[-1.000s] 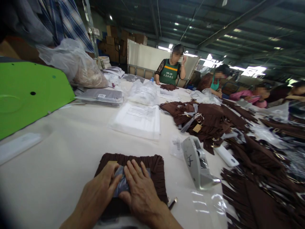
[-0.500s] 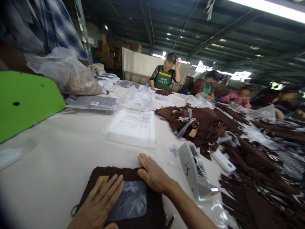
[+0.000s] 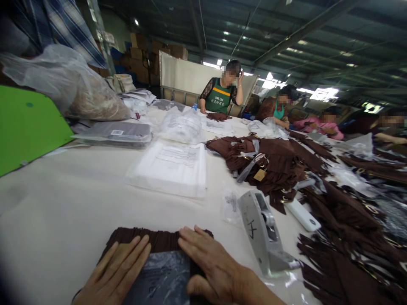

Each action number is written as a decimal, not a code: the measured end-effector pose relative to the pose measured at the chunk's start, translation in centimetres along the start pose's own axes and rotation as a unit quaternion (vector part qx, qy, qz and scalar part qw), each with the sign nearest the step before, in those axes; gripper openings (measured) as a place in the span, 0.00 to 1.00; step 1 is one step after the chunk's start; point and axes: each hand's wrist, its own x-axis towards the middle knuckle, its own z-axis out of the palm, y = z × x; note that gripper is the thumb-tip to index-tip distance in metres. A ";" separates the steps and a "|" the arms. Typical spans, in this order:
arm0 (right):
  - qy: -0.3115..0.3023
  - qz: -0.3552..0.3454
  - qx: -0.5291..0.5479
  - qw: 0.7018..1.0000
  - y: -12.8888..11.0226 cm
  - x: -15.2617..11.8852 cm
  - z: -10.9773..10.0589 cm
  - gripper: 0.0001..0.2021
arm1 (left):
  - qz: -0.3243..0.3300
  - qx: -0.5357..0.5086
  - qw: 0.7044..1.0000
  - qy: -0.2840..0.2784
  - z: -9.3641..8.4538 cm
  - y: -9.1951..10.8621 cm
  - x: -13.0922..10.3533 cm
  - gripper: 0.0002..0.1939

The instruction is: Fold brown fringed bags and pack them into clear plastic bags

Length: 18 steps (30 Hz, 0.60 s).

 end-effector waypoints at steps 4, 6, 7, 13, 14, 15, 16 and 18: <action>-0.038 -0.055 -0.003 0.998 0.6 0.3 1.6 0.37 | -0.051 -0.007 0.999 -0.015 -0.7 -2.1 2.8 0.40; -0.042 -0.064 -0.004 0.997 1.3 0.2 2.4 0.32 | -0.098 -0.027 0.994 -0.042 -0.9 -3.5 6.3 0.31; -0.047 -0.072 -0.003 0.996 1.6 0.1 2.6 0.31 | -0.123 -0.048 0.989 -0.070 -0.8 -4.3 8.5 0.26; 0.061 0.039 -0.050 0.996 2.8 1.6 0.2 0.26 | -0.179 -0.096 0.959 -0.196 2.0 -9.0 18.1 0.25; 0.089 0.054 -0.066 0.992 3.2 2.6 -0.1 0.23 | -0.172 -0.097 0.959 -0.201 2.7 -9.5 18.5 0.26; 0.106 0.059 -0.084 0.989 3.8 3.9 -0.1 0.20 | -0.164 -0.098 0.960 -0.207 3.4 -9.8 18.6 0.27; 0.118 0.062 -0.105 0.985 4.5 5.4 0.2 0.19 | -0.154 -0.099 0.961 -0.209 4.0 -10.1 18.5 0.27; 0.127 0.066 -0.163 0.976 6.1 8.6 1.7 0.18 | -0.136 -0.098 0.965 -0.199 4.8 -10.5 17.9 0.25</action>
